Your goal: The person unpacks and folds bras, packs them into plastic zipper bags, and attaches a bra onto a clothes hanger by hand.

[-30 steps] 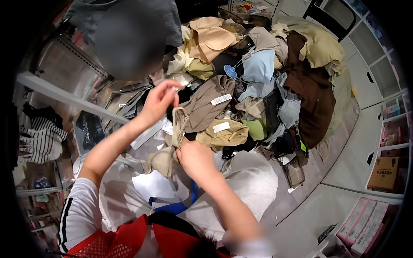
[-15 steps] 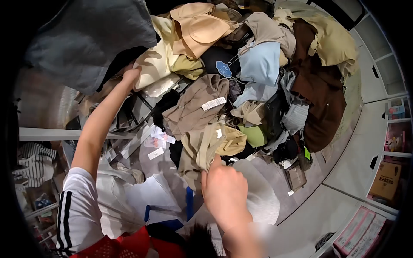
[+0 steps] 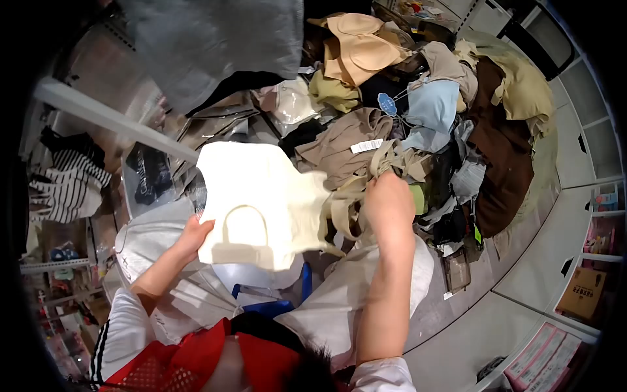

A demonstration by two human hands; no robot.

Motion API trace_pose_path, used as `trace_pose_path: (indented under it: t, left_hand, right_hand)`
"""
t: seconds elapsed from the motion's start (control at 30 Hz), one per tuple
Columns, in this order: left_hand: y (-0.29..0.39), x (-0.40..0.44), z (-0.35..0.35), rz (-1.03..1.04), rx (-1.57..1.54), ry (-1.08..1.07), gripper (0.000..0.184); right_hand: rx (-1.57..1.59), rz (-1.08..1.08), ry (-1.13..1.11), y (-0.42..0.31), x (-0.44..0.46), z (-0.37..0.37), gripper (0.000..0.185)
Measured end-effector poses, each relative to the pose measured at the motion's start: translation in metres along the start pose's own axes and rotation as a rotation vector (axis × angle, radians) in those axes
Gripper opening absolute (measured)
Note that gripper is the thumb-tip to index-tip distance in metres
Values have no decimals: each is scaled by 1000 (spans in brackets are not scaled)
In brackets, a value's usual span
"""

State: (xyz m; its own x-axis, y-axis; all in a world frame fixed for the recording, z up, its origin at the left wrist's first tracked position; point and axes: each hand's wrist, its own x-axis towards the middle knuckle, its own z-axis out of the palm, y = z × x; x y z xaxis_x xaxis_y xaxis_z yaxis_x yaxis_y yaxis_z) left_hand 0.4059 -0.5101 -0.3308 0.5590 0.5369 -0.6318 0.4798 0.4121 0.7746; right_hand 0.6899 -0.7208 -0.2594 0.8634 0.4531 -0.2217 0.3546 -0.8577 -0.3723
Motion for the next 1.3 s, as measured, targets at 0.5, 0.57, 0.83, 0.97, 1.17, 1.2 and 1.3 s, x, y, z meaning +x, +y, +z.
trace_pose_path:
  t: [0.5,0.57,0.83,0.97,1.17,1.2,1.3]
  left_hand:
    - [-50,-114,2,198,-238,120,29]
    - [-48,-108,-2,397,18,11,28]
    - [18,-141,29,807,534,-38,46]
    - [2,-136,27,683,430,-187,57]
    - [-8,-158,6,545,-36,-290,39]
    - [-8,-163,0,465,-163,-323,39]
    - [-6,-170,-21,426,-264,-380,36]
  right_hand:
    - [1184,-405,-698,-31,-66,62,55]
    - [1202,-439,-847,-35,-94,82,55]
    - [1246,-178,-142,-65,-156,87,29]
    - [1295,-253,55,-67,-176,73,28]
    - [1223,-418,211,-74,-193,47,22]
    - [1233,-448,232,-76,-193,40,21]
    - [1229,-562,219,-86,-191,12,22]
